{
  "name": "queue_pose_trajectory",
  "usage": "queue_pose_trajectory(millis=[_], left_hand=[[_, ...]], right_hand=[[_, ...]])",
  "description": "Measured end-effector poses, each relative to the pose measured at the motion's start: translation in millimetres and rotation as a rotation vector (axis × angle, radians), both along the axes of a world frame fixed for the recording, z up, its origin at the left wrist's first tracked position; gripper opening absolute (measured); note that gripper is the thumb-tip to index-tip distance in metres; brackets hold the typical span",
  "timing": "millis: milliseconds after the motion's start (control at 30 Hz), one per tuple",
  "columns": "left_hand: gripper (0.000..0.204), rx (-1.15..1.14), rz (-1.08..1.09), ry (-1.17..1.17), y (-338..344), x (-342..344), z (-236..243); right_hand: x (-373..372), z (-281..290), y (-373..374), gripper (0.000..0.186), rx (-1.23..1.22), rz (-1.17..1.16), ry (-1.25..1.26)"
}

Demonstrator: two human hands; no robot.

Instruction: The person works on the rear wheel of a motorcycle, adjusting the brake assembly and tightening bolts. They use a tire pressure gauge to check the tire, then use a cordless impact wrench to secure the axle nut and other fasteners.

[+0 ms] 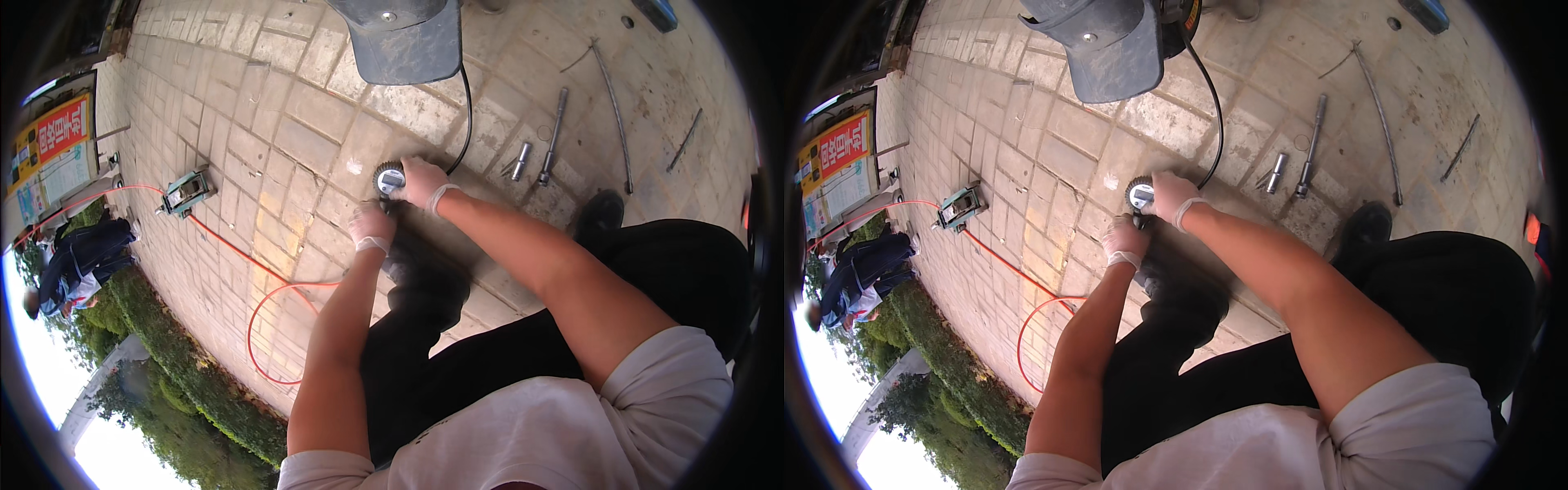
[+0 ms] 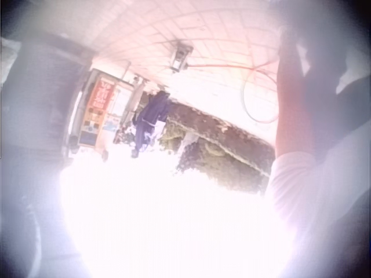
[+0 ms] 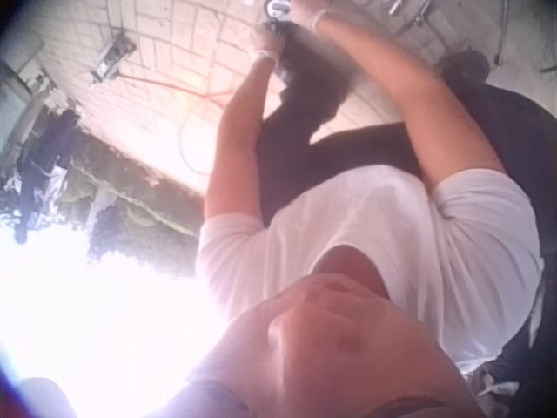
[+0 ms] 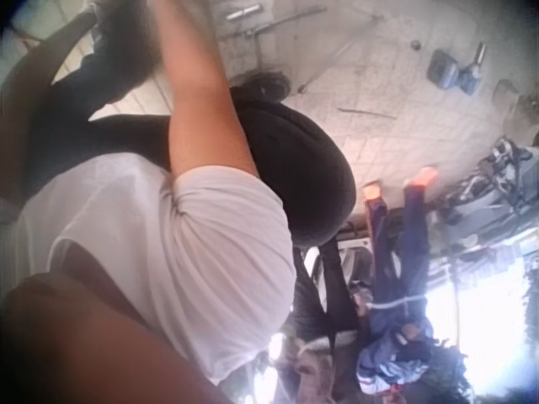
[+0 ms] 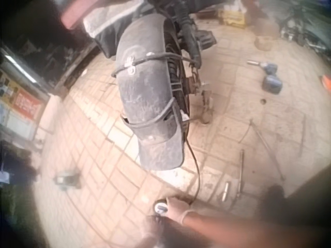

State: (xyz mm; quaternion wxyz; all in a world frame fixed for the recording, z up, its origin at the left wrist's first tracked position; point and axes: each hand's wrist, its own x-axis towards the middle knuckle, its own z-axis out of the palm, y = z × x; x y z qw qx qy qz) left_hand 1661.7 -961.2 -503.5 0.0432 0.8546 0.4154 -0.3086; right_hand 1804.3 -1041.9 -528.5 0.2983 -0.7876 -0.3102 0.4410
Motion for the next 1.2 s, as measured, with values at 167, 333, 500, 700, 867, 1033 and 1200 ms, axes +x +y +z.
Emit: queue_pose_trajectory(millis=[167, 333, 500, 700, 867, 1033, 1200], left_hand=[[0.038, 0.012, -0.1, 0.0, -1, 8, 8], [0.039, 0.031, -0.097, 0.012, 1, 12, 8], [0.041, 0.023, -0.067, 0.042, 10, 14, 2], [0.041, 0.068, -0.068, 0.037, 13, 17, -3], [0.04, 0.148, -0.144, -0.005, 22, 25, -2], [0.04, 0.193, -0.202, -0.058, 27, 42, 6], [0.06, 0.14, 0.047, -0.134, 22, 52, 11]], right_hand=[[15, 7, 3, 0.061, 0.164, -0.182, -0.08], [24, -1, 6, 0.065, 0.106, 0.028, -0.038], [34, -23, 6, 0.051, 0.236, -0.069, 0.161], [36, -35, 7, 0.036, 0.302, 0.012, 0.155], [33, -29, 11, 0.037, 0.348, -0.085, 0.107], [45, -28, 14, 0.039, 0.361, -0.241, 0.257], [54, -26, 12, 0.034, 0.393, -0.244, 0.209]])
